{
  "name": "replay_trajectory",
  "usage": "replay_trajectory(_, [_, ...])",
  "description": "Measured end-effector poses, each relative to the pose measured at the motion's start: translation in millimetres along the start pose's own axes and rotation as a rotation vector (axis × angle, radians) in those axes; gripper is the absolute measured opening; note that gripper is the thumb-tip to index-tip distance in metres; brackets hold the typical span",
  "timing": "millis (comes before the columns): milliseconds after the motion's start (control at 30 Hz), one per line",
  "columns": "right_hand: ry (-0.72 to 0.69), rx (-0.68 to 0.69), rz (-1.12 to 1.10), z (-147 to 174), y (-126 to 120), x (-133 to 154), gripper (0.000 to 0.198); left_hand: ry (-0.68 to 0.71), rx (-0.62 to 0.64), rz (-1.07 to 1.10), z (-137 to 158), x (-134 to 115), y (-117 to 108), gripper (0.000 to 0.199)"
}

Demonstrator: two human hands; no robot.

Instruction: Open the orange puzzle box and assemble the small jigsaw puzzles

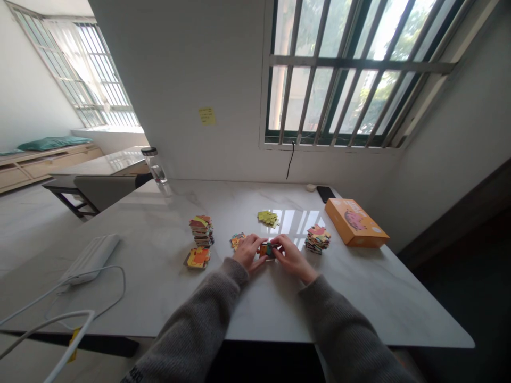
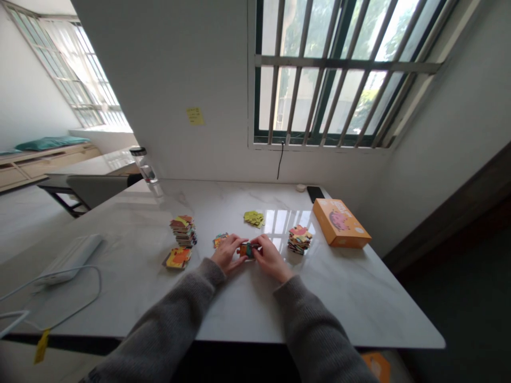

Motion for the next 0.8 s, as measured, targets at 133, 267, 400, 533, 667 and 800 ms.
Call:
replay_trajectory(133, [-0.093,-0.045,0.085,4,2,8,0.015,-0.011,-0.006,-0.03,1,5,-3,0.02])
replay_trajectory(267, [-0.089,-0.055,0.147,6,8,5,0.024,-0.033,0.047,-0.014,2,8,-1,0.016])
replay_trajectory(400, [-0.109,-0.039,0.235,7,14,1,0.039,-0.06,0.015,-0.004,3,10,-2,0.017])
replay_trajectory(533, [-0.063,-0.063,0.359,6,18,-2,0.046,-0.083,0.025,-0.079,4,10,-2,0.018])
replay_trajectory(667, [-0.012,-0.054,0.39,5,21,-2,0.049,-0.06,0.092,-0.12,2,6,3,0.023])
replay_trajectory(800, [0.043,-0.056,0.365,4,21,-3,0.04,-0.131,0.019,-0.104,3,12,-7,0.028])
Point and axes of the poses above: each hand's wrist, its own z-axis away from the middle knuckle, its own y-axis out of the palm, x = y × z, the point moved 3 cm from there along -z, towards the middle knuckle, and after that the axes turned 15 degrees about y, right-handed, at the moved point
